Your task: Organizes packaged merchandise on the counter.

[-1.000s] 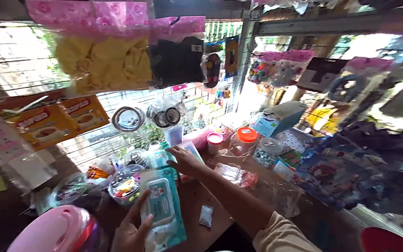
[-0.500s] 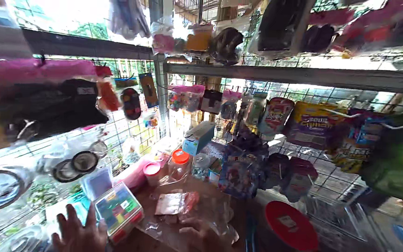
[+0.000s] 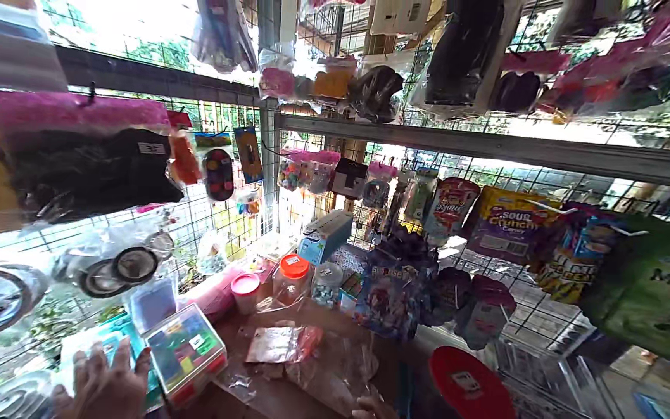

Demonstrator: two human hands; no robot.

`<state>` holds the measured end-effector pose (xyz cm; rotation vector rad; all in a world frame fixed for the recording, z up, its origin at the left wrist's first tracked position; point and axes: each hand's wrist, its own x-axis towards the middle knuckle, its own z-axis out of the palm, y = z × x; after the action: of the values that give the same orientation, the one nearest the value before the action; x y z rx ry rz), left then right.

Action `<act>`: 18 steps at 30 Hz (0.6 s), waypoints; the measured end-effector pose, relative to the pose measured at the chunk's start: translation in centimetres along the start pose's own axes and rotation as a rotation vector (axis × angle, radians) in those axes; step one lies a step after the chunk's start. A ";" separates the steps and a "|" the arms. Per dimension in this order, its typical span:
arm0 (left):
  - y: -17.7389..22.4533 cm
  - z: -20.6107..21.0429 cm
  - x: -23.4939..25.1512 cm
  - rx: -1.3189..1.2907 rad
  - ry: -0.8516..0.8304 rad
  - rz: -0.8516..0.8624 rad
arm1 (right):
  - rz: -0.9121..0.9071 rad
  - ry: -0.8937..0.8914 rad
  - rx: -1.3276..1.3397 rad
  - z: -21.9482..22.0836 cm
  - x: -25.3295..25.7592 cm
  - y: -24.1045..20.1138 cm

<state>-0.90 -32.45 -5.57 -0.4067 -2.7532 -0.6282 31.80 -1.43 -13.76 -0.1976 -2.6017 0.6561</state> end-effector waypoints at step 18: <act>5.6 -0.1 -7.3 -0.425 -0.313 0.571 | 0.174 0.216 -0.181 2.3 -3.2 1.1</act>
<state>7.67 -29.13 -5.77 -1.4255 -2.5495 -1.0491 33.61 -2.14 -17.33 -0.5273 -2.4501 0.4286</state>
